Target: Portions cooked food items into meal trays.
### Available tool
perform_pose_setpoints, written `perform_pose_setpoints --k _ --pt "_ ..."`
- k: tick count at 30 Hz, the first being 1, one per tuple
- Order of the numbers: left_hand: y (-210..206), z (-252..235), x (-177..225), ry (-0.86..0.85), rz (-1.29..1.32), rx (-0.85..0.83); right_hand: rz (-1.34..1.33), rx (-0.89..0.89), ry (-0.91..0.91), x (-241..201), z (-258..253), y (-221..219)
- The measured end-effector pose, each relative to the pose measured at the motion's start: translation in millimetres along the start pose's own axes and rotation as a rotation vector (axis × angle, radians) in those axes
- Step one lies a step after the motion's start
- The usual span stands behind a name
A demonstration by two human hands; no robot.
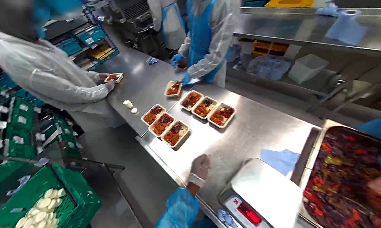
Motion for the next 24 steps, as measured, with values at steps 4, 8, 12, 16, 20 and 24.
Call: perform_pose_setpoints --k 4,8,12,16,20,24 --pt "-153 92 107 -0.520 -0.199 -0.637 -0.289 0.387 -0.070 49 10 49" --pt "-299 236 230 -0.462 -0.714 -1.254 -0.294 0.451 0.131 12 108 135" --pt "-503 311 174 -0.604 -0.612 -1.521 -0.345 0.654 0.267 -14 234 269" --pt "-673 430 182 -0.607 -0.644 -1.601 -0.361 1.054 0.343 -10 420 379" --pt "-763 541 238 -0.321 -0.852 -1.406 -0.340 1.383 0.250 7 554 406" --pt "-861 563 212 -0.205 -0.682 -1.264 -0.452 1.463 0.214 22 600 394"
Point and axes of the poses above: each hand's wrist, its own z-axis away from the middle knuckle, its own y-axis out of the back of the hand, x = y × z, the point moved 3 cm from there along -z, towards the middle knuckle, and after that the axes turned 10 degrees about -z, right-handed, at the moved point
